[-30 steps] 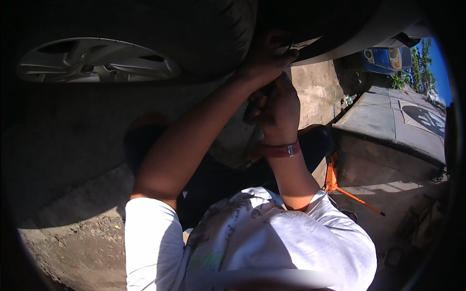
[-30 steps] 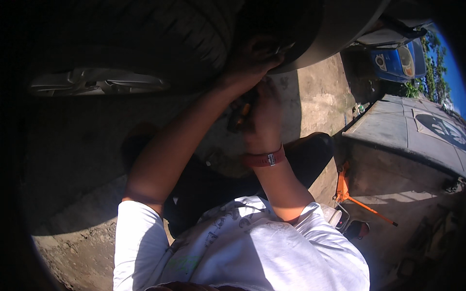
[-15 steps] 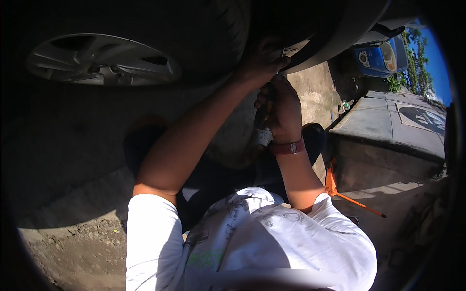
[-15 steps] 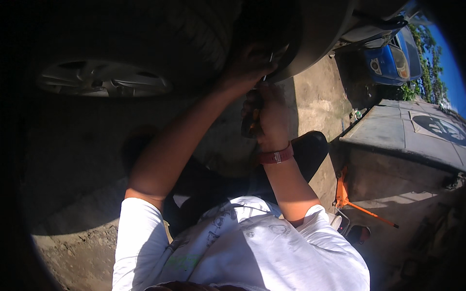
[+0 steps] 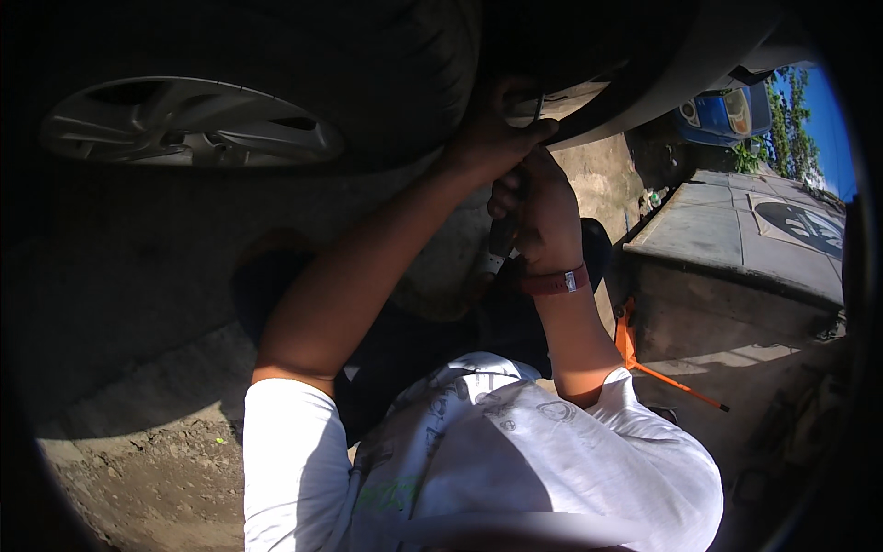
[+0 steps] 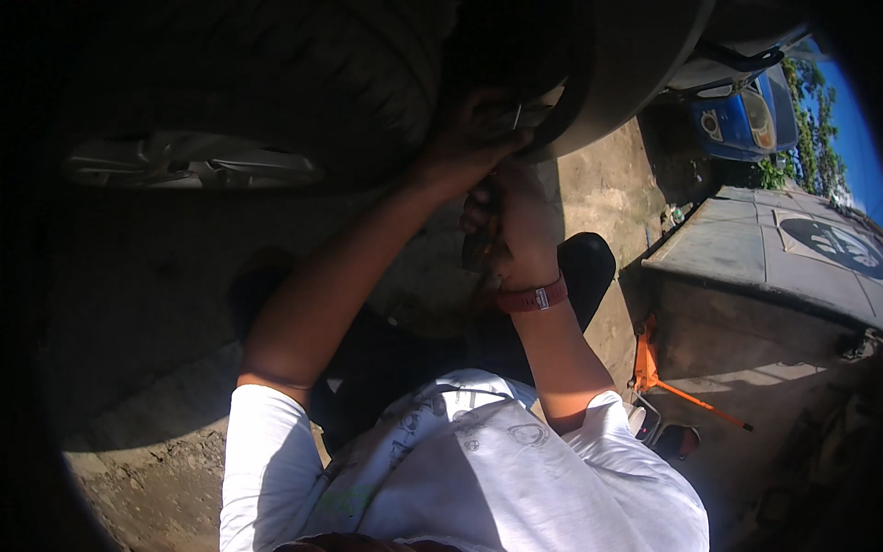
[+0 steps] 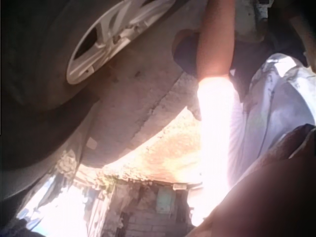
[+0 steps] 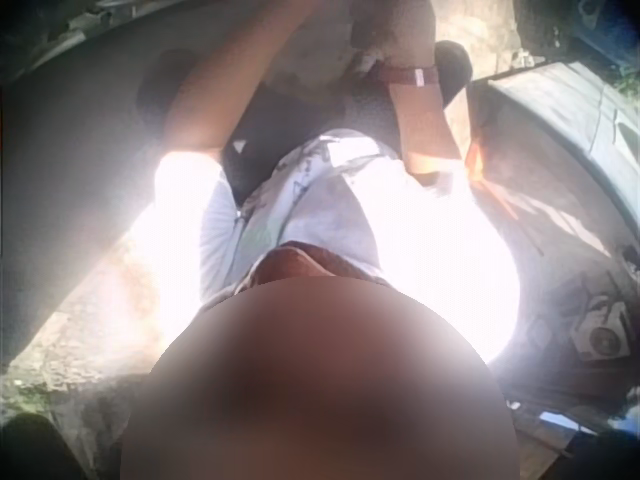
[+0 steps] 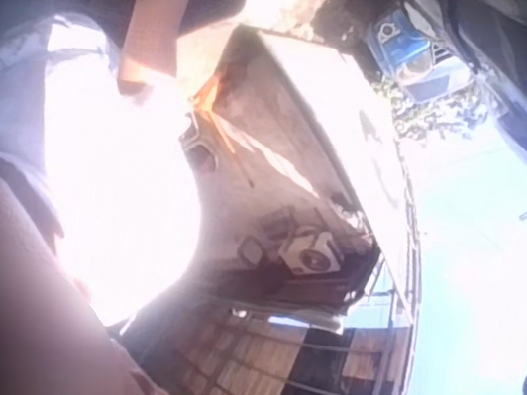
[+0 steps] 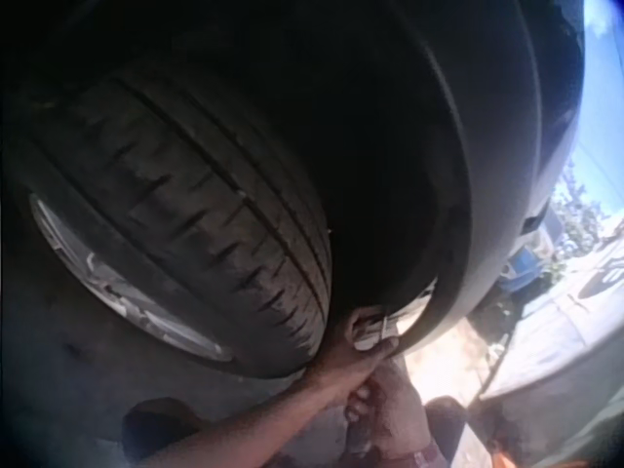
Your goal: The person removes a headlight assembly from the front of a car, then uses a screwdriver to detach a plastic underbody panel near the wheel well. They then reattach the headlight and secure the front bumper area with the screwdriver.
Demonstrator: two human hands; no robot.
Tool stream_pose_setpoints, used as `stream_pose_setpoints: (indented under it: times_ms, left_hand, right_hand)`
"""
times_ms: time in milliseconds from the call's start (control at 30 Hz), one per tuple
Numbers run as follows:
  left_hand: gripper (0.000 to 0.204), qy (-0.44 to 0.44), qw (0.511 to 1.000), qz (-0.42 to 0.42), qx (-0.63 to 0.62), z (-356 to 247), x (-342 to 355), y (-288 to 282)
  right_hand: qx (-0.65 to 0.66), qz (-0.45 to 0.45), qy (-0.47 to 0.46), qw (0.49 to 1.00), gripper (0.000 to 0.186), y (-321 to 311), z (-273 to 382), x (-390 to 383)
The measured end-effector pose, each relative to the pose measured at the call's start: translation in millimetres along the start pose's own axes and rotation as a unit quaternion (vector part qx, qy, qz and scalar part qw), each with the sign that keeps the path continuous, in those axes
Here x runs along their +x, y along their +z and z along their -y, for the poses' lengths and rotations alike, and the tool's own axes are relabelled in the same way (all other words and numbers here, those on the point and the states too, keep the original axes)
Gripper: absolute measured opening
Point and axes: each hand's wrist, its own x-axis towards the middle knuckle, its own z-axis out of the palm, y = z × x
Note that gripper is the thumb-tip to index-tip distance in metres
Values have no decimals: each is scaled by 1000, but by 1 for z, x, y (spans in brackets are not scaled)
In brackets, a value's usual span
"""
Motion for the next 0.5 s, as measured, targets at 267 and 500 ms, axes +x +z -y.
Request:
stream_pose_setpoints:
  times_ms: [267, 500]
  left_hand:
    - [71, 29, 993, 10, -115, 1, -3, 5]
    - [78, 78, 991, -32, 104, -9, 1, -1]
  right_hand:
    - [-28, -23, -32, 999, 24, -15, -5, -1]
    - [-88, -124, -127, 980, 27, 34, -31, 5]
